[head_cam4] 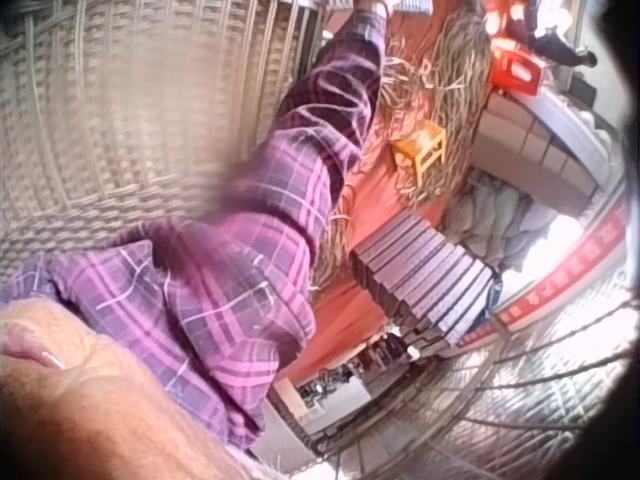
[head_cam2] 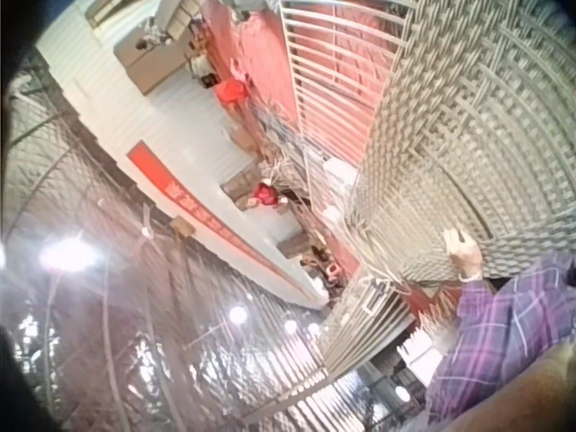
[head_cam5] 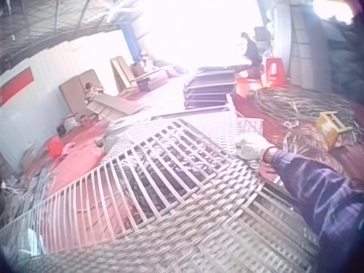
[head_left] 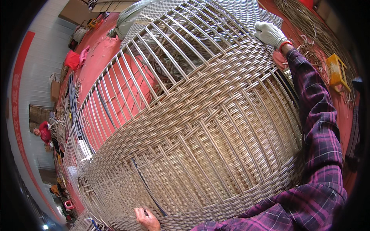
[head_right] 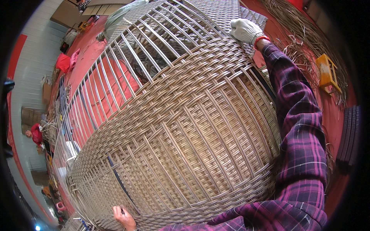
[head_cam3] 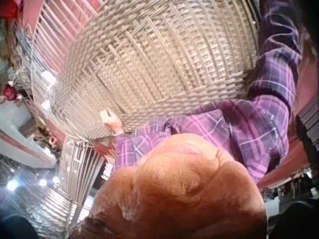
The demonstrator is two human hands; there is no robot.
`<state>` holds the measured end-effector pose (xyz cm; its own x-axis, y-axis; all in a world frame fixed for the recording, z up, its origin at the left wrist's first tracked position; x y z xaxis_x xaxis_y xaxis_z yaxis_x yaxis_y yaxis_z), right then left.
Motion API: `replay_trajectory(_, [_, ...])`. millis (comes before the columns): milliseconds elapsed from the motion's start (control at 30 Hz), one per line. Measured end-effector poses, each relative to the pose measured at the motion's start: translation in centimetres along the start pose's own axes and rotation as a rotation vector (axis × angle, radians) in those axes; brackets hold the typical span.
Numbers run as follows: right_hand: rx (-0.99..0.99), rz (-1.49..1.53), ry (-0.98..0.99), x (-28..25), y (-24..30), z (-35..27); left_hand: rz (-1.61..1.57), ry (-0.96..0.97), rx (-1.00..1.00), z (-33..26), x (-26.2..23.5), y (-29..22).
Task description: The person weaves thin strips of natural fiber through the vertical ribs of a large basket frame. They repeatedly pull strips through the frame, adjust tension, and rotate the basket to continue weaving around its circumference.
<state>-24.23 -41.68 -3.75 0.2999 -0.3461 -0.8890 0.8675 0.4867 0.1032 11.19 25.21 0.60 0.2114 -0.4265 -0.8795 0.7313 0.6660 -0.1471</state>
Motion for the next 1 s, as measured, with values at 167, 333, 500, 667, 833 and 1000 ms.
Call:
replay_trajectory(167, [0.027, 0.110, 0.052, 1.3, -0.4, -0.8, -0.016, -0.009, -0.043, -0.2, -0.1, 0.1])
replay_trajectory(333, [-0.067, 0.343, 0.066, 2.3, -0.8, -1.8, -0.086, -0.012, -0.026, -0.1, -0.2, -0.4])
replay_trajectory(500, [-0.114, 0.336, 0.058, 2.2, -1.0, -3.1, -0.084, -0.014, -0.076, -0.1, -0.1, -0.1])
replay_trajectory(667, [-0.168, 0.320, 0.017, 2.5, -0.8, -4.5, -0.085, -0.070, -0.049, 0.0, -0.5, -0.2])
replay_trajectory(833, [-0.500, 0.058, -0.162, 2.8, 0.5, -5.1, -0.044, -0.102, -0.013, -0.1, -0.8, -0.3])
replay_trajectory(1000, [-0.067, 0.416, -0.167, 1.9, 0.4, -5.2, -0.064, -0.124, 0.000, -0.3, -0.8, 0.1])
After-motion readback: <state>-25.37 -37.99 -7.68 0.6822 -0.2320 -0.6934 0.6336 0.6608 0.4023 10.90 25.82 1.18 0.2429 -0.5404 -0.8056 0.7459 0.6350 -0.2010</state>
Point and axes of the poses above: each hand's wrist, its own z-axis towards the middle knuckle, its own x-axis out of the palm, y = z × x, the point moved 6 cm from there along z, towards the middle knuckle, and after that the axes turned 15 degrees about -y, right-handed, at the moved point
